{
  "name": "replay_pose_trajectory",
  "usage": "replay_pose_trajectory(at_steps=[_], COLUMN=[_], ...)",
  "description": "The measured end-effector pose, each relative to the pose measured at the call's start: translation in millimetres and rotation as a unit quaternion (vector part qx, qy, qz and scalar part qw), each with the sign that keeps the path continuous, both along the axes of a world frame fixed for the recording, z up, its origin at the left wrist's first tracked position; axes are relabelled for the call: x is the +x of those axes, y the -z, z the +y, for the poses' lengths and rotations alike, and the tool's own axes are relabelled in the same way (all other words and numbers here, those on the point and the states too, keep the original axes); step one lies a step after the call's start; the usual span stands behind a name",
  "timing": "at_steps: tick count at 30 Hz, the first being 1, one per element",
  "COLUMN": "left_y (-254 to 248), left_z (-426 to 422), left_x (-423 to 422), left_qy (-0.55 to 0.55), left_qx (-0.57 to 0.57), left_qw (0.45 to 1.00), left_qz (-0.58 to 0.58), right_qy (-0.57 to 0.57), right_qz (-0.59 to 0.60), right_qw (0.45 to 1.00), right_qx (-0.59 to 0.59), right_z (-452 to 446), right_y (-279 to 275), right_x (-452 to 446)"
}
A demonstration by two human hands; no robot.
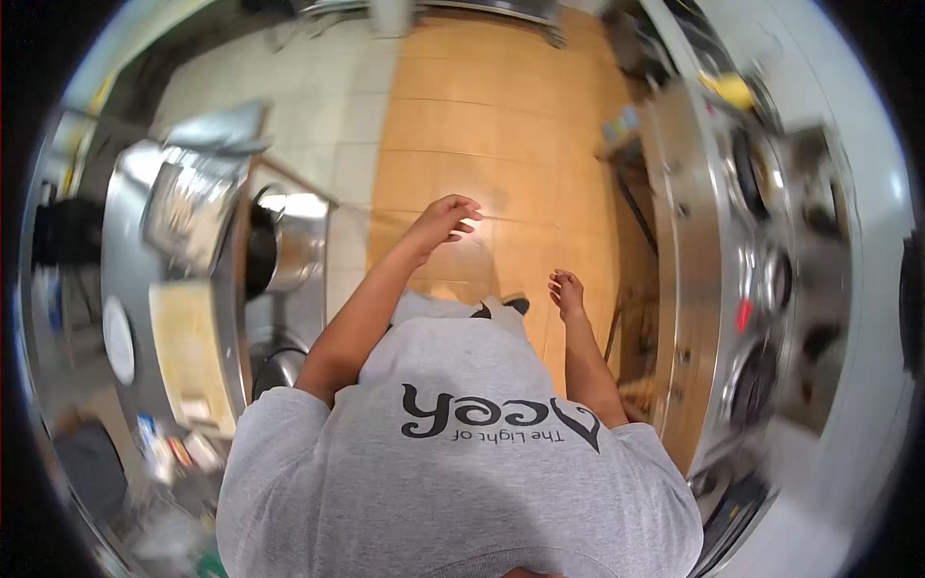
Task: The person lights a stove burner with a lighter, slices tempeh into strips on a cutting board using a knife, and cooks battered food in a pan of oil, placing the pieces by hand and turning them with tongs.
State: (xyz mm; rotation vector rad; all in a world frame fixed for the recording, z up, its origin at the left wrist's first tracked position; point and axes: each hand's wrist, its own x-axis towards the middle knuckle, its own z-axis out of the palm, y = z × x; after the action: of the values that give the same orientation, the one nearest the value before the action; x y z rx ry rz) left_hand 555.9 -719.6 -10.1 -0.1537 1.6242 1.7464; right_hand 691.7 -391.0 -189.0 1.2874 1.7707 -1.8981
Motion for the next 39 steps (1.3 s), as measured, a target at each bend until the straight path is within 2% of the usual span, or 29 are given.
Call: replay_pose_trajectory(at_steps=[5, 9, 11, 15, 18, 21, 23, 25, 27, 29, 31, 32, 33, 36, 37, 39], left_y=[-6.5, -3.6, -8.2, -3.5, -22.7, -60.7, -69.5, -84.4, -95.1, -93.6, -89.9, -92.7, -91.5, -60.3, -51.2, -41.3], left_z=[-124.3, -183.5, -201.8, -232.1, -258.7, -289.9, -303.0, -312.4, -324.0, -332.5, -342.4, -350.0, -356.9, -390.3, -400.5, -416.5], left_x=[20.4, 45.3, 62.8, 103.3, 132.9, 165.0, 195.0, 215.9, 235.0, 263.8, 296.2, 308.8, 318.1, 337.1, 337.9, 328.0], left_qy=[-0.151, -0.254, -0.299, -0.355, -0.372, -0.410, -0.496, -0.598, -0.668, -0.704, -0.709, -0.695, -0.678, -0.612, -0.605, -0.586], left_qx=[0.012, 0.029, 0.044, 0.060, 0.034, 0.034, 0.005, -0.053, -0.122, -0.240, -0.356, -0.416, -0.472, -0.636, -0.640, -0.649], left_qw=[0.988, 0.967, 0.953, 0.933, 0.928, 0.911, 0.866, 0.795, 0.728, 0.665, 0.606, 0.587, 0.563, 0.466, 0.469, 0.480], left_qz=[0.003, 0.001, 0.008, 0.000, 0.016, 0.020, 0.064, 0.084, 0.091, 0.073, 0.061, 0.015, -0.016, -0.061, -0.067, -0.075], right_qy=[-0.177, -0.285, -0.333, -0.372, -0.429, -0.503, -0.526, -0.547, -0.532, -0.514, -0.532, -0.549, -0.547, -0.553, -0.566, -0.634], right_qz=[0.050, 0.158, 0.228, 0.443, 0.478, 0.493, 0.530, 0.579, 0.601, 0.618, 0.642, 0.615, 0.622, 0.661, 0.672, 0.615], right_qw=[0.983, 0.944, 0.912, 0.815, 0.765, 0.706, 0.659, 0.599, 0.588, 0.578, 0.533, 0.547, 0.534, 0.463, 0.435, 0.428], right_qx=[-0.019, -0.052, -0.079, -0.038, -0.051, -0.075, -0.088, -0.083, -0.105, -0.136, -0.146, -0.143, -0.170, -0.209, -0.195, -0.192], right_z=[-140.2, -262.6, -311.2, -392.9, -437.1, -469.6, -490.4, -519.8, -545.8, -575.8, -604.6, -616.2, -625.6, -664.5, -672.7, -677.7], right_y=[-3.6, -61.9, -86.5, -143.2, -173.2, -176.0, -186.6, -200.8, -219.4, -225.2, -245.2, -257.2, -254.7, -262.4, -266.1, -280.7], right_x=[-112.7, -178.5, -197.5, -210.5, -209.1, -212.2, -216.2, -229.3, -233.1, -232.4, -212.8, -194.7, -174.7, -106.9, -80.6, -32.0])
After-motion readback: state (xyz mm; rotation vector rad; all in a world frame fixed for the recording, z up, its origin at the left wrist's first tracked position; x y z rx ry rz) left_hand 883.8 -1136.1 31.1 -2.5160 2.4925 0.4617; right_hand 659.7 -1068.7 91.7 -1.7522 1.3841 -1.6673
